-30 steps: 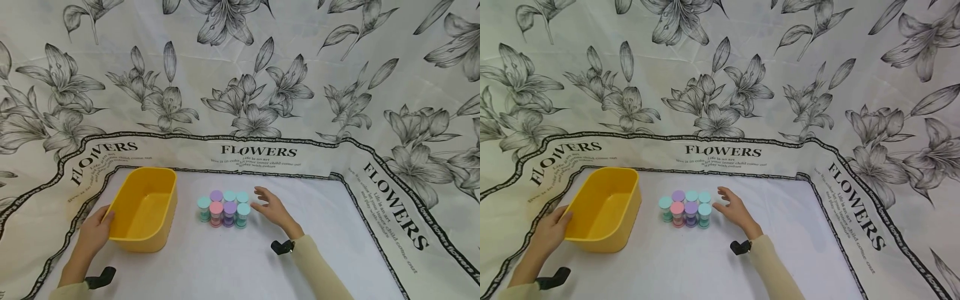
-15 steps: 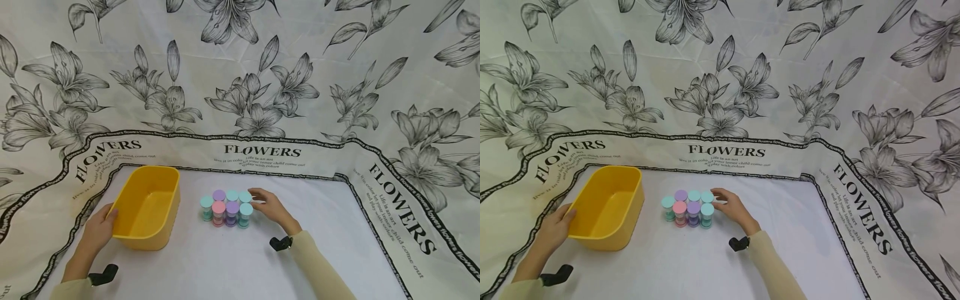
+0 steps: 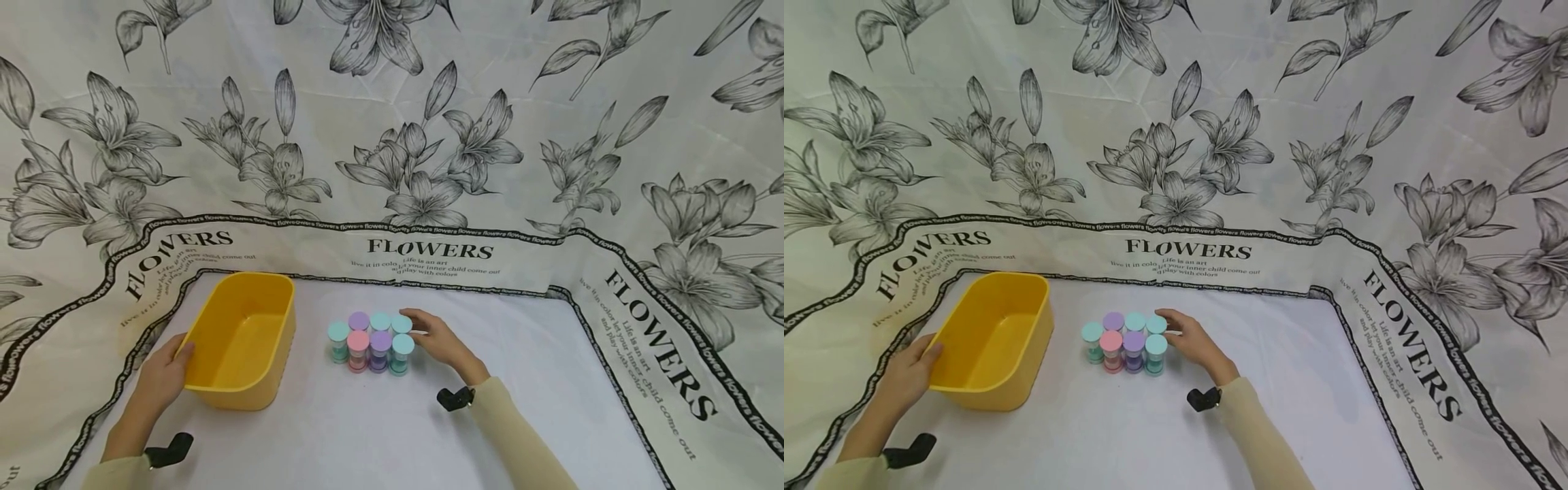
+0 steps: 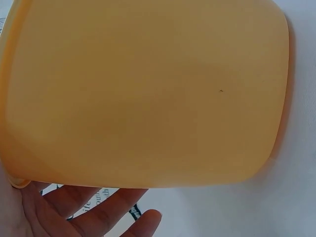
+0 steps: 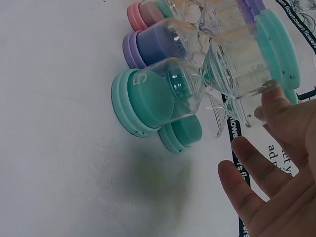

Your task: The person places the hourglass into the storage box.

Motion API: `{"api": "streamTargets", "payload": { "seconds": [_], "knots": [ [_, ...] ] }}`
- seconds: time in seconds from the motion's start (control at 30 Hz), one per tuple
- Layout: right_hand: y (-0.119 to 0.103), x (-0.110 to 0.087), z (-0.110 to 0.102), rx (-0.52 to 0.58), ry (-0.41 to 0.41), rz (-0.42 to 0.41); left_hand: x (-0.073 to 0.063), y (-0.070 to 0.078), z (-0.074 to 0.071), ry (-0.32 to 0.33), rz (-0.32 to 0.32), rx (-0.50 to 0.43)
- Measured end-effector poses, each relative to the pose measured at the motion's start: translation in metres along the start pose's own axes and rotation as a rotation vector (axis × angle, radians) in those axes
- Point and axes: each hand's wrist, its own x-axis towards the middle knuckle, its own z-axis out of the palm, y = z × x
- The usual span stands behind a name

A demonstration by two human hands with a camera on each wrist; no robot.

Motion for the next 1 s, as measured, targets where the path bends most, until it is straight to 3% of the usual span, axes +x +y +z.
{"api": "streamTargets", "payload": {
  "seconds": [0.17,0.37,0.57,0.8,1.0],
  "knots": [
    [0.001,-0.001,0.004,-0.002,0.009,0.022,0.000,-0.001,0.002,-0.011,0.004,-0.002],
    [0.002,-0.004,0.004,-0.008,0.079,0.077,0.000,-0.001,0.005,-0.006,0.012,-0.009],
    [-0.002,-0.004,-0.001,-0.008,0.110,0.037,-0.003,-0.004,0.007,0.081,0.061,0.026],
    [-0.006,0.000,-0.012,0.017,0.154,0.045,-0.007,-0.002,0.005,0.244,0.082,0.095],
    [-0.012,0.003,-0.025,0.017,0.172,0.057,-0.008,0.001,-0.008,0.219,0.084,0.165]
  ]
}}
